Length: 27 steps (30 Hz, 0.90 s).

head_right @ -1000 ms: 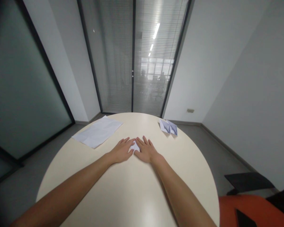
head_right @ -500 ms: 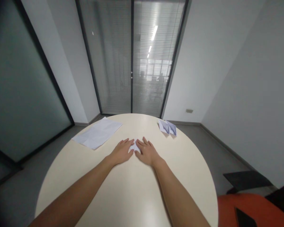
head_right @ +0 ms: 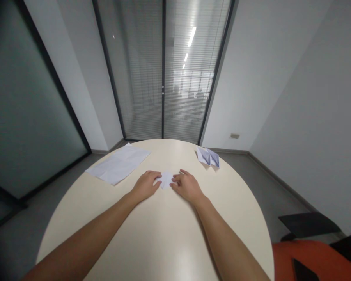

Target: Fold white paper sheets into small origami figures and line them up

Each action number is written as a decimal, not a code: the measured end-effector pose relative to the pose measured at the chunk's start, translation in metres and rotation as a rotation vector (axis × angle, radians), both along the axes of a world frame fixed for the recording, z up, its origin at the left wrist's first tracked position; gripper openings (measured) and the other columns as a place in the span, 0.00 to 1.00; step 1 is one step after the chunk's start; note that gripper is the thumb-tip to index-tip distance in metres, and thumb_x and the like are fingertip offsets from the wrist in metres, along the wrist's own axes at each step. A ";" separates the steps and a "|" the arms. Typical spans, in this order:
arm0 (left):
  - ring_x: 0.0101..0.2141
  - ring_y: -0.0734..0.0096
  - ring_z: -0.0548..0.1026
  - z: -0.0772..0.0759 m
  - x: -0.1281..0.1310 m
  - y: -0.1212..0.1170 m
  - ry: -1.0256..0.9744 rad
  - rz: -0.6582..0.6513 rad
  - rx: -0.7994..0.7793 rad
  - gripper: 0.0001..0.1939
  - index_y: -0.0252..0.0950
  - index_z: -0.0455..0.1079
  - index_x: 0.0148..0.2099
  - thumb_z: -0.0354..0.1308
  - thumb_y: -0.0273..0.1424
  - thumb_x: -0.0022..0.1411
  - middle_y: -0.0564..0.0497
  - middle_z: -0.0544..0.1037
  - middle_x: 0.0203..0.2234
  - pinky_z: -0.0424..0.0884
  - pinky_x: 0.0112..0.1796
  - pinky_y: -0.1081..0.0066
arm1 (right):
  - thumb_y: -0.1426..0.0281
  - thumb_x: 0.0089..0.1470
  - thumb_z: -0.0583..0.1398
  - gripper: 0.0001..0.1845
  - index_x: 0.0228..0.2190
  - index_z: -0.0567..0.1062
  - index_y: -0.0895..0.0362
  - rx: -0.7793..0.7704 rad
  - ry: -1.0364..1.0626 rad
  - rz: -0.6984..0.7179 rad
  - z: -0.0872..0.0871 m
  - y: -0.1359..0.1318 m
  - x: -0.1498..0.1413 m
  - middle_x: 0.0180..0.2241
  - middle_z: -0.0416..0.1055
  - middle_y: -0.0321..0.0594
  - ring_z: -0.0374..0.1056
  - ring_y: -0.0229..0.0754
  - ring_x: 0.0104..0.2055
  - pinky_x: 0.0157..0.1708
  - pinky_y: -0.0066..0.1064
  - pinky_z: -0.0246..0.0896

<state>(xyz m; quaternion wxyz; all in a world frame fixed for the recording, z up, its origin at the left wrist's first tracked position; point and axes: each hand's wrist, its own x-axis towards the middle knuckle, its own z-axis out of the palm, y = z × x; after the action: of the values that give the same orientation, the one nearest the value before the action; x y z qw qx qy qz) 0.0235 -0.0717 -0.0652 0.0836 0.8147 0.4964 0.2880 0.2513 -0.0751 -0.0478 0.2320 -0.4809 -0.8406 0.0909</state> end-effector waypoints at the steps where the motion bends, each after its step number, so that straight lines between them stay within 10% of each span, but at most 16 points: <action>1: 0.51 0.56 0.72 -0.001 0.000 0.001 -0.032 0.001 -0.008 0.12 0.37 0.74 0.49 0.60 0.29 0.63 0.46 0.79 0.48 0.67 0.54 0.57 | 0.60 0.58 0.61 0.13 0.38 0.83 0.52 -0.004 0.005 -0.025 -0.001 0.000 -0.001 0.44 0.80 0.41 0.69 0.49 0.57 0.66 0.46 0.52; 9: 0.48 0.61 0.74 -0.007 0.001 0.007 -0.240 -0.016 -0.051 0.16 0.37 0.71 0.48 0.63 0.23 0.57 0.46 0.77 0.46 0.69 0.53 0.59 | 0.61 0.57 0.61 0.15 0.42 0.78 0.56 0.092 -0.017 -0.042 -0.006 -0.004 -0.005 0.52 0.74 0.49 0.64 0.54 0.59 0.64 0.49 0.52; 16: 0.49 0.63 0.74 -0.001 0.007 0.004 -0.426 -0.058 -0.048 0.22 0.40 0.67 0.53 0.60 0.20 0.56 0.46 0.73 0.50 0.72 0.50 0.63 | 0.61 0.56 0.61 0.15 0.43 0.74 0.55 -0.119 0.292 -0.056 -0.006 -0.003 -0.007 0.35 0.76 0.40 0.70 0.44 0.33 0.38 0.37 0.67; 27: 0.40 0.66 0.79 0.004 0.007 0.000 -0.579 -0.073 -0.080 0.11 0.39 0.71 0.49 0.58 0.29 0.63 0.50 0.81 0.40 0.74 0.42 0.69 | 0.61 0.59 0.59 0.13 0.42 0.76 0.54 -0.129 0.380 0.003 0.004 -0.004 -0.007 0.40 0.78 0.40 0.72 0.45 0.37 0.39 0.35 0.65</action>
<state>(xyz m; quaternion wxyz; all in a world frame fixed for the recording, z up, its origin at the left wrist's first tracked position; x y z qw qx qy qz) 0.0308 -0.0712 -0.0610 0.2641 0.7120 0.4334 0.4853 0.2440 -0.0792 -0.0434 0.3548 -0.4676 -0.7750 0.2342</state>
